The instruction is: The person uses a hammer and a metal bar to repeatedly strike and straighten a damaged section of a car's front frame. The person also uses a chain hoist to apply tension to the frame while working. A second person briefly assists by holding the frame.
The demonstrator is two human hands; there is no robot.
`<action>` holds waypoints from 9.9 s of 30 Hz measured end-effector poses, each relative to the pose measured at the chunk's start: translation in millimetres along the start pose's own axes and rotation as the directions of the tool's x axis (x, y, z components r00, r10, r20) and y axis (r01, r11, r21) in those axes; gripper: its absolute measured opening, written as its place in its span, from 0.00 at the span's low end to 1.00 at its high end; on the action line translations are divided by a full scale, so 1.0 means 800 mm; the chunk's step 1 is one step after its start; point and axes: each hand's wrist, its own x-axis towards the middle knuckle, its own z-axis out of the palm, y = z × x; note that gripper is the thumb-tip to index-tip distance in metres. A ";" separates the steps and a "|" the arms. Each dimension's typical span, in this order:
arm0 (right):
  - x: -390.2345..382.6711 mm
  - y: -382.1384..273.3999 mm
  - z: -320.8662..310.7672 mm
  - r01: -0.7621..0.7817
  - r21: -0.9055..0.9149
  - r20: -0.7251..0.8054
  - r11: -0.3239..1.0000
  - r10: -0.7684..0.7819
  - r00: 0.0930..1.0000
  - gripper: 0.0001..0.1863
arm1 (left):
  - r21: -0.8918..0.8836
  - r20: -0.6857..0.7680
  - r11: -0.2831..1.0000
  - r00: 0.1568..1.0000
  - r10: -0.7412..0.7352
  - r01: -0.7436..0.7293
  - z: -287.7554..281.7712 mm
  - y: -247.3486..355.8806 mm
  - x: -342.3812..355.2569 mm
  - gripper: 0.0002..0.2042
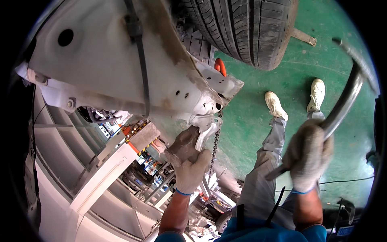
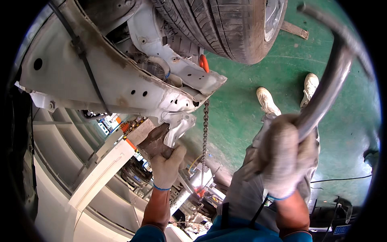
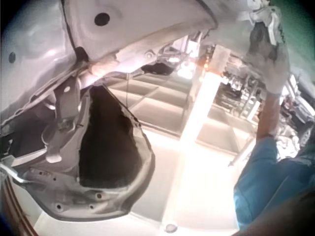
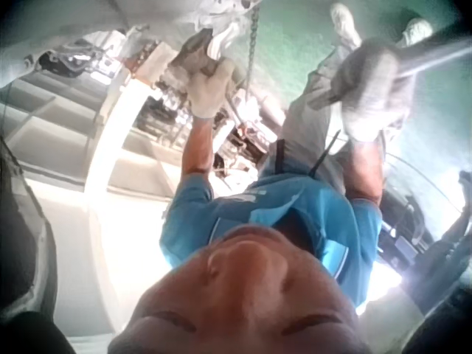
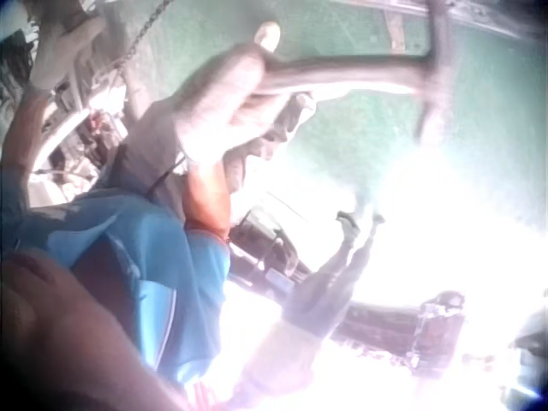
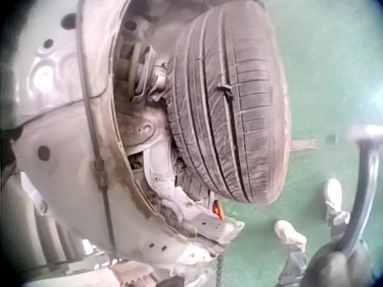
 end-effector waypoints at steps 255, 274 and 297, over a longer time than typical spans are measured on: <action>0.266 -0.061 0.047 0.419 -0.136 0.980 -0.898 -0.183 -0.075 0.23 | 0.957 -0.076 -0.128 0.652 0.754 0.259 0.082 -0.199 0.065 0.21; 0.235 -0.054 0.070 0.361 -0.065 0.971 -0.930 -0.142 -0.192 0.11 | 0.814 -0.181 -0.477 0.926 0.332 0.330 0.235 -0.232 -0.033 0.10; 0.241 -0.124 0.066 0.493 -0.315 0.899 -0.811 -0.422 -0.119 0.12 | 0.036 -0.057 0.748 0.746 0.663 -0.662 0.431 -0.263 0.162 0.20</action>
